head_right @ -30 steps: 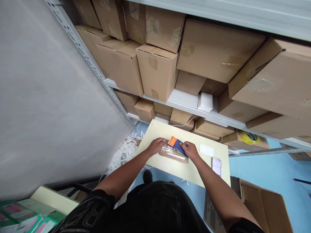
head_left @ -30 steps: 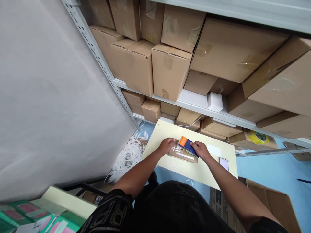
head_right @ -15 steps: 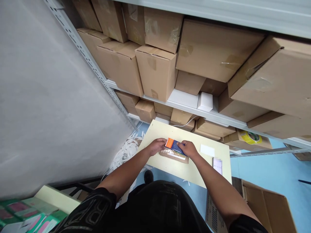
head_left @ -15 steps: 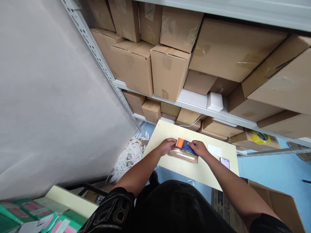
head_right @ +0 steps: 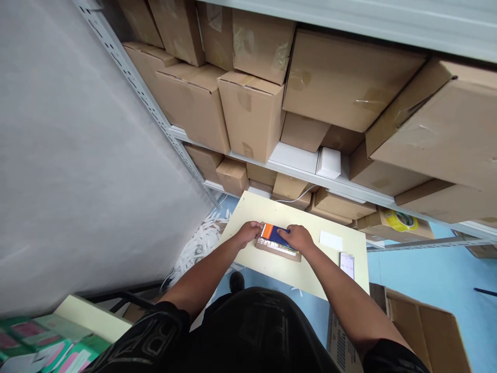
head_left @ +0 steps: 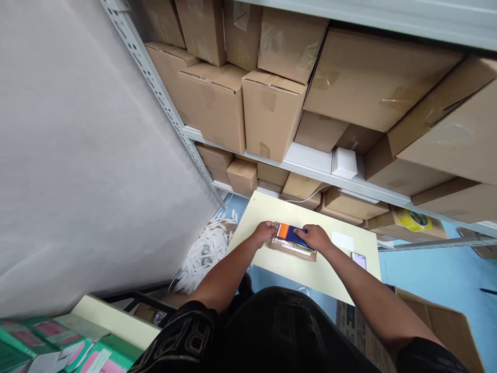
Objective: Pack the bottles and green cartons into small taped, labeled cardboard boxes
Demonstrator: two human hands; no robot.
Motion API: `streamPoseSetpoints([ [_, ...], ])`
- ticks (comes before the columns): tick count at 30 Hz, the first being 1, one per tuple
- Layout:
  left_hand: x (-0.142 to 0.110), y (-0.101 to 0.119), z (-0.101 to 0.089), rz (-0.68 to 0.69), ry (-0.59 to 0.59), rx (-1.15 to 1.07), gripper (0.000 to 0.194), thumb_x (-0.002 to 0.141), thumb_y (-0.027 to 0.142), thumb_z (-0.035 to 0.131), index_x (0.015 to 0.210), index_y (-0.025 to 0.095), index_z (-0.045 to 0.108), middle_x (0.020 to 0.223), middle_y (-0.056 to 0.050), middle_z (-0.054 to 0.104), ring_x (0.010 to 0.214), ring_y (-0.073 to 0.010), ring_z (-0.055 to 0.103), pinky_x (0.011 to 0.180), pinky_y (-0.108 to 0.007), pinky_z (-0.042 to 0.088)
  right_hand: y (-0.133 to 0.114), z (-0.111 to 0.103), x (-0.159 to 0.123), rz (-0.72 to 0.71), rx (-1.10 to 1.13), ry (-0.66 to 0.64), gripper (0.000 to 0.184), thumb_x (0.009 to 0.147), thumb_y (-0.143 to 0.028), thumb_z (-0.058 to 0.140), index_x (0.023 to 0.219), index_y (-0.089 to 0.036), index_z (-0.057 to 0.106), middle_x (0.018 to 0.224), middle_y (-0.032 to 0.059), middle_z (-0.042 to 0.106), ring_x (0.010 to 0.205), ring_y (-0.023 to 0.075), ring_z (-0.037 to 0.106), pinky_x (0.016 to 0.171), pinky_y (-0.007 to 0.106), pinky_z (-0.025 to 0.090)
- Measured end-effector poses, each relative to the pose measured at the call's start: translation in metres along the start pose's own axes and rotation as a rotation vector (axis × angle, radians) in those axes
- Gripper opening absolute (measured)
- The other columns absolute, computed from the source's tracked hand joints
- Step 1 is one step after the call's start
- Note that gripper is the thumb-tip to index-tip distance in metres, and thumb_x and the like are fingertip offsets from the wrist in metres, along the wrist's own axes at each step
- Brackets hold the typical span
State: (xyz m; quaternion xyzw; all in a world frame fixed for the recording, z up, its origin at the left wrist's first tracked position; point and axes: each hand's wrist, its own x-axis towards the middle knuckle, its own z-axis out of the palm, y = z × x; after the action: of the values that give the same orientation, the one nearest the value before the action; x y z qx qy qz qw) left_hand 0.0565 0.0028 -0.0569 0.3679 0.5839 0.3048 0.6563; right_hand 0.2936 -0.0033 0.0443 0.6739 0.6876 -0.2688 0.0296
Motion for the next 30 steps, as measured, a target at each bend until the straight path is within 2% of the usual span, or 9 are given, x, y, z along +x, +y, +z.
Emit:
streamPoseSetpoints([
  [5, 0.006, -0.012, -0.042, 0.037, 0.080, 0.086, 0.011, 0.083, 0.023, 0.068, 0.090, 0.015, 0.069, 0.073, -0.003, 0.071, 0.066, -0.0145, 0.064, 0.072, -0.030, 0.056, 0.013, -0.008, -0.005, 0.065, -0.035, 0.010, 0.053, 0.093, -0.068, 0.054, 0.072, -0.023, 0.073, 0.075, 0.0092, 0.073, 0.078, 0.0250, 0.067, 0.062, 0.031, 0.034],
  [8, 0.006, -0.024, -0.053, 0.073, 0.086, 0.165, 0.013, 0.085, 0.024, 0.066, 0.093, 0.016, 0.071, 0.079, -0.004, 0.073, 0.071, -0.0157, 0.066, 0.073, -0.030, 0.055, 0.018, -0.009, -0.008, 0.073, -0.035, 0.008, 0.051, 0.093, -0.066, 0.056, 0.070, -0.023, 0.072, 0.073, 0.0087, 0.073, 0.078, 0.0255, 0.067, 0.062, 0.031, 0.035],
  [11, 0.005, -0.035, -0.043, 0.107, 0.127, 0.273, 0.015, 0.090, 0.024, 0.060, 0.096, 0.017, 0.071, 0.087, -0.005, 0.075, 0.078, -0.0177, 0.068, 0.076, -0.031, 0.055, 0.017, -0.007, -0.009, 0.066, -0.063, 0.009, 0.052, 0.093, -0.068, 0.054, 0.071, -0.024, 0.072, 0.075, 0.0093, 0.074, 0.081, 0.0264, 0.068, 0.062, 0.031, 0.035],
  [17, 0.009, -0.043, -0.004, 0.200, 0.156, 0.539, 0.017, 0.095, 0.021, 0.055, 0.095, 0.019, 0.072, 0.102, -0.009, 0.075, 0.101, -0.0245, 0.068, 0.094, -0.038, 0.052, 0.014, -0.003, -0.006, 0.070, -0.130, 0.002, 0.054, 0.095, -0.069, 0.052, 0.082, -0.023, 0.077, 0.086, 0.0115, 0.077, 0.086, 0.0274, 0.070, 0.065, 0.032, 0.037],
  [20, 0.013, -0.037, -0.004, 0.231, 0.146, 0.653, 0.018, 0.090, 0.021, 0.062, 0.104, 0.016, 0.074, 0.118, -0.016, 0.071, 0.116, -0.0317, 0.065, 0.104, -0.046, 0.048, 0.013, -0.004, -0.006, 0.059, -0.135, 0.001, 0.057, 0.095, -0.071, 0.050, 0.082, -0.023, 0.077, 0.087, 0.0117, 0.077, 0.087, 0.0270, 0.070, 0.065, 0.031, 0.037],
  [23, 0.014, -0.026, -0.020, 0.291, 0.146, 0.798, 0.050, 0.083, 0.021, 0.070, 0.131, 0.011, 0.066, 0.141, -0.023, 0.061, 0.133, -0.0390, 0.056, 0.112, -0.053, 0.043, 0.012, -0.006, -0.008, 0.072, -0.114, -0.004, 0.058, 0.095, -0.072, 0.050, 0.082, -0.023, 0.077, 0.088, 0.0119, 0.078, 0.087, 0.0270, 0.070, 0.065, 0.031, 0.036],
  [25, 0.011, -0.017, -0.029, 0.423, 0.117, 0.888, 0.068, 0.081, 0.020, 0.071, 0.147, 0.012, 0.055, 0.155, -0.023, 0.051, 0.144, -0.0394, 0.047, 0.118, -0.053, 0.040, 0.012, -0.005, -0.009, 0.073, -0.103, -0.004, 0.058, 0.095, -0.072, 0.050, 0.084, -0.023, 0.078, 0.089, 0.0120, 0.078, 0.087, 0.0272, 0.070, 0.066, 0.032, 0.037],
  [28, 0.006, -0.005, -0.031, 0.677, -0.077, 0.994, 0.093, 0.075, 0.027, 0.078, 0.160, 0.018, 0.040, 0.170, -0.017, 0.031, 0.156, -0.0380, 0.029, 0.126, -0.049, 0.031, 0.014, -0.003, -0.008, 0.056, -0.101, 0.004, 0.057, 0.095, -0.071, 0.050, 0.086, -0.023, 0.079, 0.090, 0.0124, 0.078, 0.089, 0.0278, 0.070, 0.068, 0.032, 0.039],
  [30, 0.004, -0.002, -0.024, 0.725, -0.242, 1.099, 0.112, 0.067, 0.041, 0.086, 0.163, 0.019, 0.033, 0.173, -0.017, 0.023, 0.159, -0.0414, 0.021, 0.127, -0.052, 0.025, 0.016, -0.001, -0.006, 0.057, -0.102, 0.005, 0.058, 0.094, -0.072, 0.051, 0.088, -0.022, 0.080, 0.091, 0.0127, 0.078, 0.090, 0.0277, 0.070, 0.069, 0.032, 0.040],
])
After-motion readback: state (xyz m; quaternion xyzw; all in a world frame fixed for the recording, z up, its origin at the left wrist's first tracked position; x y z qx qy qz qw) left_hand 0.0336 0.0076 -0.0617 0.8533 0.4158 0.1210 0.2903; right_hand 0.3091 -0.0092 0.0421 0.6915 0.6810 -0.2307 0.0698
